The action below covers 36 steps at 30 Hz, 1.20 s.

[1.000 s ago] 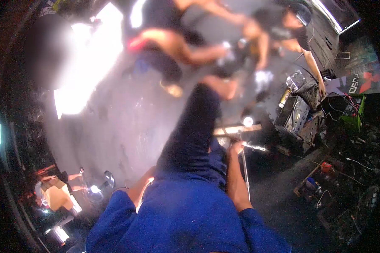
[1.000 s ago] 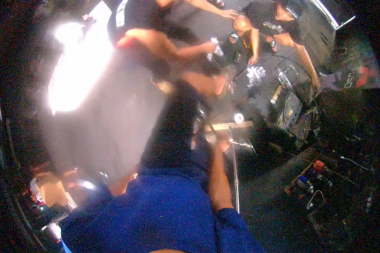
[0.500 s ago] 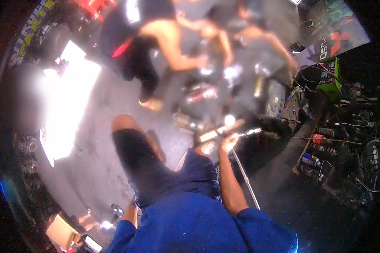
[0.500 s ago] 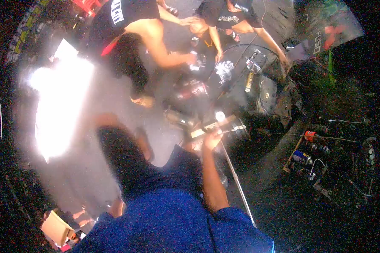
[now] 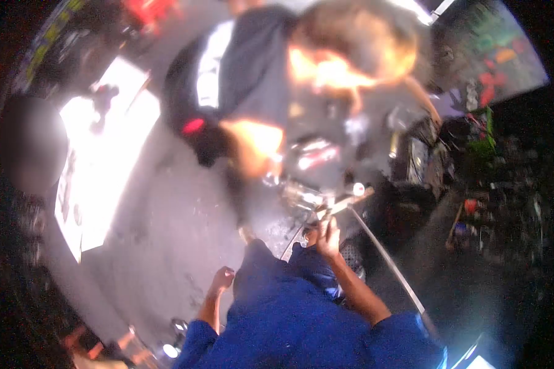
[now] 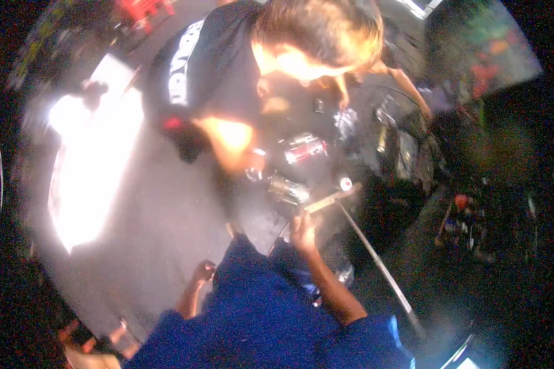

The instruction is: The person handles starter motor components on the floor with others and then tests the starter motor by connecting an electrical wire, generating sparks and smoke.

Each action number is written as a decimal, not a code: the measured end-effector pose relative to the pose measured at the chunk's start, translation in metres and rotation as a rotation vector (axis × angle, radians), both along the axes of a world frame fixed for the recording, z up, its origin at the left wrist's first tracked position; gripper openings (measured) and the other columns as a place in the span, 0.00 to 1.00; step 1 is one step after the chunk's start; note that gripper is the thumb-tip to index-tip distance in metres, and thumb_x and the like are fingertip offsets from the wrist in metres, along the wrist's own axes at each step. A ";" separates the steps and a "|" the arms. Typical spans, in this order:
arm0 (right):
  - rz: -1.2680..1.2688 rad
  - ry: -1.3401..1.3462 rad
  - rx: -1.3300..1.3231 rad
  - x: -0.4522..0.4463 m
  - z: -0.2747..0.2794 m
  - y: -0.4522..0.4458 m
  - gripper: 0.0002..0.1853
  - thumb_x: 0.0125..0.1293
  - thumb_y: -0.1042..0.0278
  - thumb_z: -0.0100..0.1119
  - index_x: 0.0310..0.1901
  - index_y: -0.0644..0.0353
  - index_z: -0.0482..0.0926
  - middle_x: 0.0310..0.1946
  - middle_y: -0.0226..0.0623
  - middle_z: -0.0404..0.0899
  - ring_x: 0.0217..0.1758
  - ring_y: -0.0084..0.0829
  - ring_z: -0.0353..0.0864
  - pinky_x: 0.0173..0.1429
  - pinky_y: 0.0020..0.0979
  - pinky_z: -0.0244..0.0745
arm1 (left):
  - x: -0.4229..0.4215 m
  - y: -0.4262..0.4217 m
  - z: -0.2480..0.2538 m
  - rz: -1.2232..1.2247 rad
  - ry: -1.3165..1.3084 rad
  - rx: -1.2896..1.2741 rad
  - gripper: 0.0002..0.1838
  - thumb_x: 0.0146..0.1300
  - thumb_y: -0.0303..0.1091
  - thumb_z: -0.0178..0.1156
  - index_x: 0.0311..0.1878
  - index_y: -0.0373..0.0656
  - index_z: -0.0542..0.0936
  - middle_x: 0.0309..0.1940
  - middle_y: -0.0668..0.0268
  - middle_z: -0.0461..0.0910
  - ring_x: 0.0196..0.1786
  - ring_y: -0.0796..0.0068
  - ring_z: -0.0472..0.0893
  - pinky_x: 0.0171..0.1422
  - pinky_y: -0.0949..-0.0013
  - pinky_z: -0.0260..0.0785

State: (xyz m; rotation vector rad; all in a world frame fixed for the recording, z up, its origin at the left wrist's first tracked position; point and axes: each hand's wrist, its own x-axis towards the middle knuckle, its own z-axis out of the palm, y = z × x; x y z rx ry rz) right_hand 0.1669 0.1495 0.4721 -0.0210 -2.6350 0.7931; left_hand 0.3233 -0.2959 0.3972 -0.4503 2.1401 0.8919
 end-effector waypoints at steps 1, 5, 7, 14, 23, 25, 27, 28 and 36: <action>0.141 0.283 0.704 0.020 -0.031 -0.015 0.10 0.75 0.67 0.46 0.47 0.63 0.73 0.36 0.47 0.79 0.30 0.38 0.76 0.32 0.39 0.72 | 0.001 -0.030 -0.016 0.069 0.092 0.028 0.11 0.61 0.32 0.60 0.45 0.39 0.81 0.34 0.55 0.84 0.40 0.62 0.83 0.44 0.62 0.75; 0.207 -0.800 -0.285 0.032 0.047 -0.109 0.18 0.74 0.59 0.48 0.58 0.60 0.66 0.40 0.58 0.80 0.41 0.60 0.81 0.46 0.52 0.74 | -0.004 -0.115 -0.006 0.365 0.110 0.157 0.10 0.61 0.30 0.59 0.44 0.38 0.81 0.25 0.63 0.81 0.24 0.75 0.78 0.29 0.66 0.73; 0.289 -0.846 -0.266 0.024 0.087 -0.152 0.17 0.72 0.60 0.50 0.55 0.62 0.67 0.34 0.59 0.79 0.36 0.62 0.79 0.48 0.51 0.71 | -0.011 -0.146 0.009 0.382 -0.003 0.174 0.10 0.60 0.29 0.59 0.45 0.38 0.81 0.25 0.63 0.80 0.25 0.75 0.78 0.30 0.67 0.73; 0.615 -0.870 -0.358 -0.015 0.151 -0.286 0.19 0.74 0.50 0.49 0.49 0.60 0.70 0.30 0.58 0.79 0.35 0.58 0.81 0.40 0.54 0.75 | -0.026 -0.216 -0.046 0.104 0.063 0.268 0.12 0.59 0.28 0.60 0.46 0.39 0.80 0.30 0.64 0.81 0.32 0.76 0.79 0.35 0.71 0.75; 0.290 -0.666 -0.529 0.009 0.134 -0.379 0.22 0.76 0.50 0.44 0.49 0.66 0.67 0.33 0.63 0.77 0.41 0.64 0.78 0.46 0.56 0.71 | -0.097 -0.211 0.046 0.015 -0.115 0.260 0.17 0.66 0.40 0.61 0.52 0.39 0.75 0.38 0.63 0.79 0.36 0.71 0.81 0.34 0.68 0.75; 0.090 -0.596 -0.578 0.037 0.112 -0.376 0.21 0.76 0.51 0.44 0.49 0.67 0.67 0.32 0.63 0.78 0.40 0.63 0.79 0.44 0.56 0.71 | -0.105 -0.226 0.044 -0.031 -0.164 0.233 0.18 0.65 0.40 0.63 0.52 0.40 0.76 0.40 0.64 0.80 0.36 0.71 0.81 0.35 0.69 0.75; -0.122 -0.579 -0.658 0.067 0.091 -0.374 0.17 0.75 0.56 0.47 0.49 0.66 0.69 0.34 0.58 0.77 0.39 0.53 0.78 0.44 0.49 0.71 | -0.103 -0.267 0.022 -0.056 -0.207 0.264 0.18 0.64 0.40 0.63 0.53 0.40 0.76 0.41 0.64 0.80 0.36 0.71 0.81 0.35 0.69 0.75; -0.154 -0.302 -0.636 0.090 0.052 -0.381 0.17 0.75 0.57 0.47 0.49 0.66 0.69 0.35 0.57 0.76 0.39 0.52 0.78 0.44 0.48 0.71 | -0.108 -0.272 0.028 -0.110 -0.237 0.175 0.17 0.64 0.37 0.63 0.54 0.41 0.77 0.43 0.63 0.81 0.36 0.71 0.81 0.35 0.69 0.75; -0.572 -0.340 -0.852 0.181 0.044 -0.400 0.19 0.77 0.53 0.43 0.47 0.65 0.68 0.36 0.57 0.78 0.38 0.48 0.80 0.42 0.46 0.73 | -0.131 -0.298 0.065 -0.416 0.095 0.104 0.13 0.65 0.34 0.62 0.51 0.40 0.81 0.41 0.59 0.85 0.43 0.67 0.84 0.42 0.66 0.77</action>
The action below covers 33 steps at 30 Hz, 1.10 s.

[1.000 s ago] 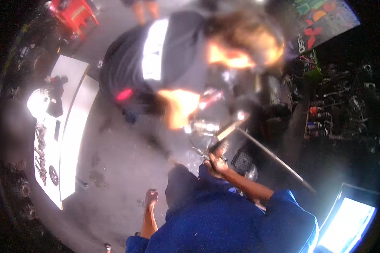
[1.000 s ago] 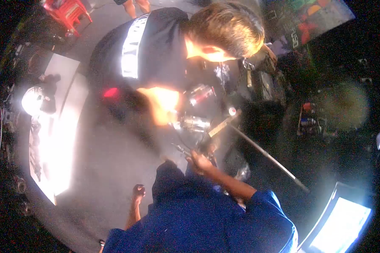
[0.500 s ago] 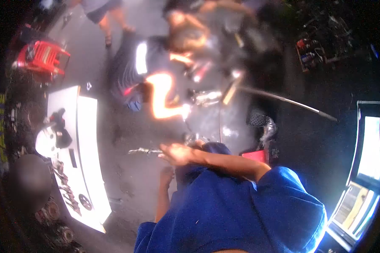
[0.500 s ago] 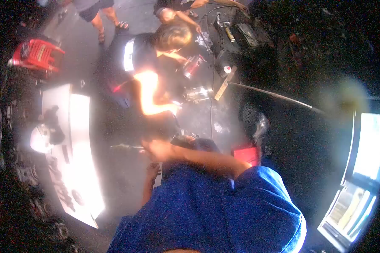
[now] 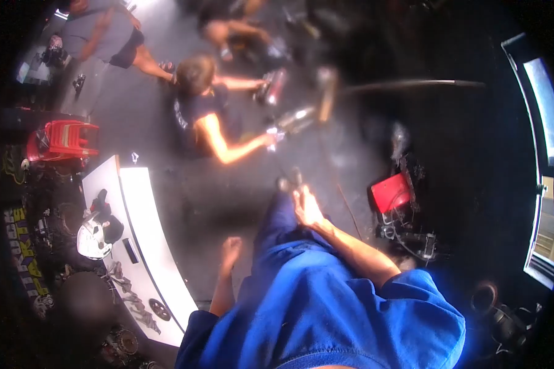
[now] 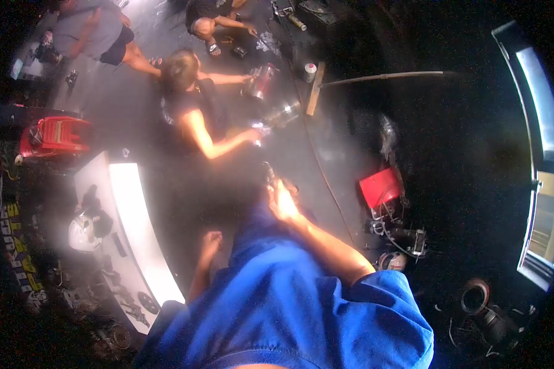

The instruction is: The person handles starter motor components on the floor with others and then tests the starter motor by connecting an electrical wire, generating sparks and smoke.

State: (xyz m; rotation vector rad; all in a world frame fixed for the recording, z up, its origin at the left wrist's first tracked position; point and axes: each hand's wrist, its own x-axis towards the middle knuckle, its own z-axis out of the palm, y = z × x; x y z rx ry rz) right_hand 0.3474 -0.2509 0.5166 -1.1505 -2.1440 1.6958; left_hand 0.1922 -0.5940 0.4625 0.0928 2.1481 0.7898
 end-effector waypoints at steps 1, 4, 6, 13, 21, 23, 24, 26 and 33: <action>-0.018 -0.010 -0.107 0.011 -0.011 -0.006 0.21 0.77 0.51 0.42 0.49 0.66 0.67 0.35 0.59 0.78 0.38 0.52 0.80 0.41 0.47 0.74 | 0.005 -0.015 -0.003 -0.056 0.029 -0.005 0.14 0.65 0.35 0.62 0.51 0.40 0.81 0.42 0.58 0.85 0.44 0.67 0.84 0.43 0.66 0.77; -0.105 -0.012 0.004 0.025 0.014 -0.019 0.21 0.77 0.52 0.43 0.51 0.67 0.68 0.35 0.60 0.77 0.38 0.55 0.79 0.42 0.48 0.73 | 0.008 -0.016 0.009 -0.119 0.034 -0.002 0.15 0.64 0.35 0.63 0.52 0.40 0.81 0.45 0.57 0.85 0.44 0.68 0.84 0.42 0.66 0.77; -0.130 0.021 0.036 0.025 0.018 -0.022 0.21 0.77 0.52 0.43 0.53 0.66 0.67 0.36 0.60 0.77 0.40 0.55 0.79 0.44 0.48 0.73 | 0.013 -0.022 0.011 -0.074 -0.064 0.020 0.15 0.64 0.35 0.63 0.53 0.40 0.81 0.46 0.58 0.85 0.40 0.70 0.84 0.37 0.68 0.77; -0.213 -0.069 0.124 0.047 -0.008 -0.029 0.19 0.78 0.53 0.42 0.49 0.63 0.73 0.30 0.45 0.75 0.34 0.42 0.77 0.42 0.43 0.72 | 0.010 -0.121 -0.102 -0.023 -0.189 0.376 0.12 0.66 0.33 0.60 0.50 0.40 0.82 0.32 0.65 0.81 0.32 0.75 0.81 0.29 0.67 0.73; -0.447 0.032 0.135 0.041 -0.033 -0.042 0.16 0.80 0.56 0.39 0.39 0.60 0.67 0.20 0.31 0.68 0.21 0.25 0.69 0.28 0.33 0.69 | -0.048 -0.121 -0.025 0.015 -0.066 0.233 0.14 0.64 0.40 0.64 0.47 0.40 0.83 0.34 0.65 0.83 0.33 0.75 0.82 0.34 0.71 0.75; -0.427 -0.015 0.157 0.038 -0.034 -0.047 0.17 0.80 0.56 0.38 0.39 0.61 0.67 0.21 0.32 0.69 0.22 0.26 0.70 0.29 0.34 0.70 | -0.058 -0.125 -0.007 0.123 -0.195 0.215 0.15 0.65 0.40 0.64 0.47 0.39 0.82 0.34 0.64 0.82 0.35 0.74 0.83 0.35 0.71 0.75; -0.429 -0.034 0.190 0.038 -0.041 -0.048 0.17 0.80 0.56 0.38 0.39 0.61 0.68 0.21 0.32 0.69 0.22 0.26 0.70 0.29 0.34 0.70 | -0.065 -0.118 0.006 0.178 -0.262 0.203 0.15 0.65 0.40 0.63 0.48 0.39 0.81 0.35 0.64 0.82 0.36 0.74 0.83 0.36 0.71 0.76; -0.431 -0.091 0.243 0.044 -0.044 -0.056 0.17 0.80 0.55 0.38 0.39 0.61 0.68 0.21 0.32 0.70 0.23 0.26 0.70 0.30 0.34 0.70 | -0.077 -0.112 0.015 0.140 -0.274 0.169 0.17 0.66 0.40 0.63 0.51 0.37 0.79 0.39 0.61 0.81 0.38 0.72 0.82 0.37 0.69 0.77; -0.539 -0.128 0.184 0.044 -0.023 -0.063 0.21 0.80 0.50 0.38 0.36 0.60 0.68 0.21 0.31 0.70 0.24 0.26 0.70 0.30 0.33 0.68 | -0.103 -0.089 0.015 0.084 -0.292 0.167 0.20 0.66 0.40 0.63 0.54 0.36 0.77 0.42 0.59 0.81 0.38 0.71 0.82 0.36 0.69 0.78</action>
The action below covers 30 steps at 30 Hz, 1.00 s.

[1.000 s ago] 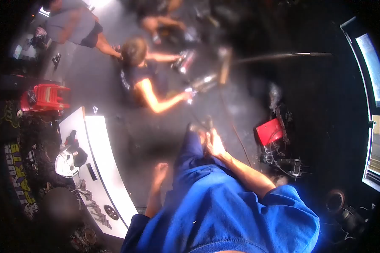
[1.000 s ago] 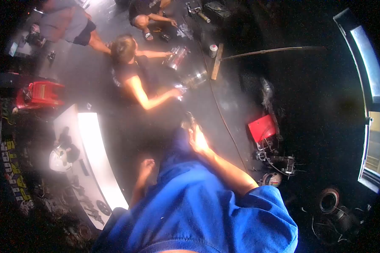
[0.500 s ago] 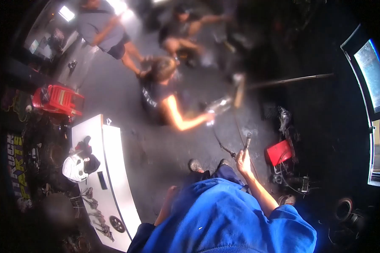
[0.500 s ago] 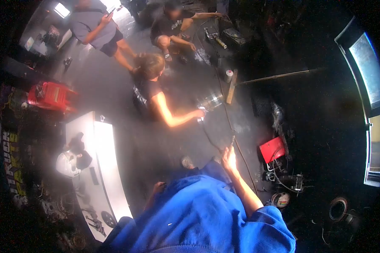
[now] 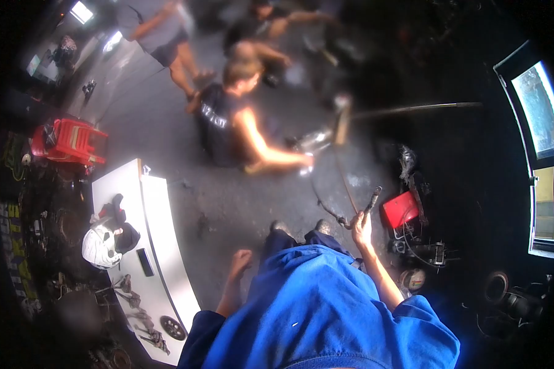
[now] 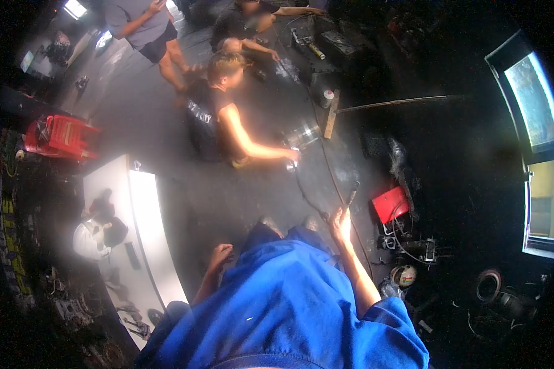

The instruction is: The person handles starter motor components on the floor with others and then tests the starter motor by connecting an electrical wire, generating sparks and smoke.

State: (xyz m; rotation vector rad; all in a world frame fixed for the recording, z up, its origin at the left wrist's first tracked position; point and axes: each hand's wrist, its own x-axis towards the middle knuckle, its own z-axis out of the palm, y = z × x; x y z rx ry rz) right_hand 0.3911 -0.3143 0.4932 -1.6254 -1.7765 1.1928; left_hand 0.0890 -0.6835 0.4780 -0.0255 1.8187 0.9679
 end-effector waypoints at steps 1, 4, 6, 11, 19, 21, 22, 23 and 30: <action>-0.016 0.036 -0.033 0.003 0.007 -0.002 0.22 0.79 0.49 0.38 0.35 0.59 0.68 0.21 0.31 0.70 0.24 0.25 0.70 0.30 0.33 0.68 | -0.001 0.003 -0.001 -0.004 0.000 -0.009 0.19 0.66 0.40 0.63 0.54 0.36 0.78 0.42 0.59 0.81 0.38 0.71 0.82 0.36 0.69 0.78; -0.029 -0.004 0.015 0.010 -0.005 -0.002 0.24 0.79 0.46 0.39 0.33 0.59 0.68 0.20 0.31 0.69 0.24 0.25 0.69 0.30 0.32 0.67 | -0.005 0.009 -0.009 -0.023 0.030 -0.013 0.18 0.66 0.39 0.63 0.53 0.36 0.78 0.41 0.59 0.82 0.38 0.70 0.83 0.37 0.69 0.78; -0.034 -0.054 0.070 0.016 -0.020 -0.003 0.24 0.79 0.46 0.39 0.33 0.59 0.68 0.20 0.31 0.69 0.23 0.25 0.69 0.30 0.33 0.67 | -0.007 0.008 -0.011 -0.048 0.086 0.021 0.17 0.66 0.39 0.63 0.52 0.36 0.79 0.40 0.59 0.82 0.38 0.70 0.83 0.37 0.69 0.78; -0.081 -0.044 0.043 0.027 -0.033 -0.008 0.21 0.79 0.48 0.39 0.36 0.58 0.67 0.20 0.31 0.71 0.24 0.27 0.73 0.31 0.34 0.71 | -0.010 -0.007 -0.037 -0.006 0.088 0.025 0.15 0.64 0.38 0.63 0.48 0.36 0.82 0.38 0.61 0.84 0.39 0.73 0.83 0.39 0.68 0.77; -0.101 -0.159 0.169 0.074 -0.072 -0.019 0.20 0.79 0.50 0.39 0.35 0.59 0.68 0.20 0.32 0.71 0.23 0.26 0.70 0.30 0.33 0.69 | 0.016 0.001 -0.019 -0.016 0.005 0.098 0.11 0.62 0.39 0.60 0.30 0.42 0.80 0.25 0.72 0.77 0.28 0.80 0.76 0.29 0.71 0.70; -0.096 -0.116 0.108 0.072 -0.055 -0.020 0.19 0.79 0.52 0.40 0.36 0.59 0.69 0.21 0.32 0.71 0.23 0.26 0.70 0.30 0.33 0.69 | 0.021 0.015 -0.019 0.014 0.058 -0.055 0.12 0.63 0.38 0.58 0.26 0.43 0.77 0.22 0.73 0.75 0.27 0.81 0.74 0.26 0.72 0.67; -0.094 -0.095 0.078 0.070 -0.046 -0.020 0.19 0.79 0.52 0.41 0.37 0.59 0.69 0.21 0.32 0.71 0.23 0.26 0.70 0.30 0.33 0.69 | 0.023 0.016 -0.018 -0.044 0.059 -0.062 0.12 0.63 0.38 0.57 0.27 0.42 0.77 0.23 0.72 0.75 0.27 0.81 0.74 0.27 0.71 0.67; -0.095 -0.076 0.038 0.067 -0.025 -0.020 0.18 0.79 0.52 0.41 0.37 0.59 0.69 0.22 0.31 0.71 0.23 0.25 0.69 0.30 0.33 0.69 | 0.023 0.016 -0.023 -0.098 0.063 -0.067 0.12 0.64 0.38 0.57 0.28 0.42 0.78 0.23 0.72 0.76 0.27 0.81 0.74 0.27 0.71 0.68; -0.089 -0.020 -0.034 0.091 -0.003 -0.005 0.16 0.79 0.54 0.43 0.39 0.59 0.68 0.22 0.30 0.70 0.24 0.24 0.70 0.30 0.32 0.69 | 0.032 0.037 -0.026 -0.133 0.214 -0.033 0.12 0.64 0.34 0.57 0.43 0.35 0.82 0.29 0.65 0.81 0.32 0.76 0.80 0.36 0.69 0.73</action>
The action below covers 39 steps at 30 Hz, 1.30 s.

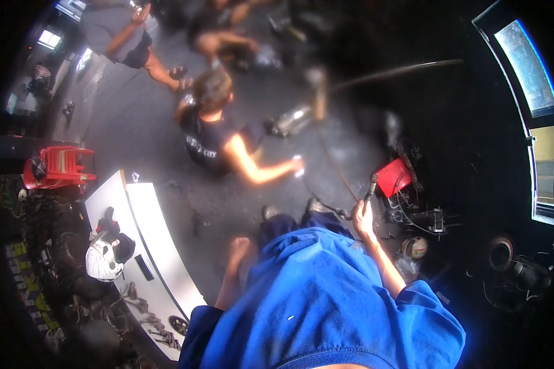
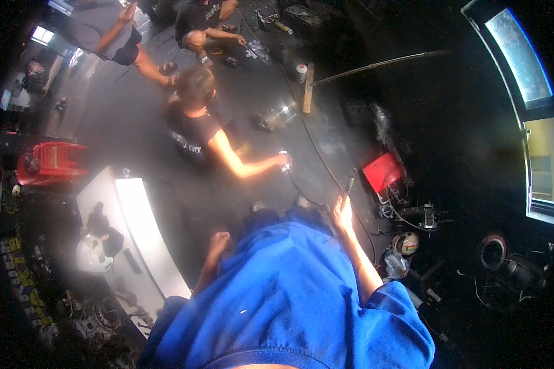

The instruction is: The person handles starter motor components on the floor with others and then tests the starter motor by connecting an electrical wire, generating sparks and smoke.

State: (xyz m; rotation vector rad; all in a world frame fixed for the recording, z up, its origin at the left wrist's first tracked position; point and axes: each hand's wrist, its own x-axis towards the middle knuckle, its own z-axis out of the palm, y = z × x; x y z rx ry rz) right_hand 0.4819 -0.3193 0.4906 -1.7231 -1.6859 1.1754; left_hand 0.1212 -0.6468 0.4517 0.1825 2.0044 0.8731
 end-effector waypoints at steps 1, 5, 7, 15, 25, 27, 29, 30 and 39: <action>0.002 -0.015 -0.041 0.005 -0.001 0.005 0.18 0.78 0.50 0.41 0.44 0.60 0.69 0.27 0.37 0.72 0.29 0.33 0.73 0.35 0.37 0.70 | 0.000 0.003 0.007 -0.043 -0.048 -0.094 0.13 0.65 0.35 0.59 0.45 0.34 0.82 0.36 0.60 0.85 0.40 0.71 0.83 0.44 0.68 0.76; 0.011 -0.079 -0.102 0.038 -0.035 0.027 0.29 0.77 0.42 0.36 0.56 0.63 0.70 0.37 0.51 0.77 0.39 0.48 0.77 0.46 0.46 0.72 | 0.011 0.013 0.006 -0.030 0.037 -0.141 0.15 0.64 0.37 0.62 0.47 0.34 0.83 0.44 0.54 0.85 0.47 0.66 0.85 0.52 0.65 0.76; -0.001 -0.078 -0.056 0.044 -0.036 0.037 0.25 0.77 0.44 0.37 0.49 0.62 0.70 0.31 0.45 0.76 0.34 0.41 0.76 0.41 0.42 0.71 | 0.015 0.004 -0.012 -0.029 0.042 -0.127 0.16 0.64 0.37 0.62 0.48 0.34 0.82 0.45 0.54 0.85 0.48 0.64 0.85 0.54 0.64 0.76; -0.110 0.048 -0.004 0.061 -0.053 0.048 0.24 0.79 0.49 0.38 0.33 0.62 0.70 0.20 0.35 0.73 0.24 0.29 0.74 0.31 0.34 0.71 | 0.068 0.023 0.036 -0.175 0.125 -0.108 0.14 0.66 0.37 0.61 0.46 0.36 0.84 0.36 0.60 0.86 0.37 0.72 0.83 0.42 0.67 0.76; -0.124 0.130 -0.048 0.081 -0.034 0.066 0.23 0.79 0.51 0.39 0.33 0.62 0.70 0.21 0.35 0.73 0.25 0.29 0.74 0.34 0.33 0.73 | 0.106 0.050 0.064 -0.322 0.153 -0.123 0.20 0.66 0.43 0.56 0.44 0.32 0.82 0.37 0.56 0.85 0.36 0.69 0.82 0.40 0.62 0.73; -0.095 0.129 -0.018 0.080 -0.030 0.073 0.22 0.79 0.51 0.39 0.33 0.62 0.70 0.20 0.35 0.72 0.25 0.29 0.74 0.34 0.33 0.73 | 0.100 0.047 0.043 -0.394 0.246 -0.131 0.14 0.63 0.36 0.58 0.45 0.35 0.82 0.35 0.58 0.84 0.32 0.70 0.83 0.34 0.66 0.74; -0.103 0.153 -0.042 0.079 -0.030 0.073 0.22 0.79 0.52 0.39 0.33 0.62 0.70 0.20 0.34 0.72 0.25 0.29 0.73 0.34 0.34 0.73 | 0.098 0.046 0.034 -0.352 0.223 -0.156 0.12 0.62 0.31 0.59 0.46 0.37 0.82 0.35 0.59 0.84 0.31 0.71 0.84 0.32 0.67 0.75; -0.105 0.163 -0.056 0.081 -0.031 0.073 0.22 0.79 0.52 0.39 0.32 0.61 0.70 0.20 0.34 0.72 0.25 0.28 0.73 0.34 0.34 0.73 | 0.098 0.050 0.036 -0.274 0.155 -0.176 0.12 0.62 0.31 0.60 0.46 0.37 0.82 0.36 0.58 0.84 0.32 0.71 0.84 0.32 0.67 0.76; -0.145 0.083 -0.014 0.090 -0.084 0.095 0.20 0.79 0.52 0.40 0.32 0.58 0.65 0.20 0.29 0.69 0.24 0.24 0.69 0.32 0.31 0.71 | 0.078 0.099 0.026 -0.310 -0.057 -0.206 0.09 0.61 0.32 0.61 0.41 0.37 0.81 0.31 0.61 0.82 0.33 0.69 0.84 0.32 0.64 0.78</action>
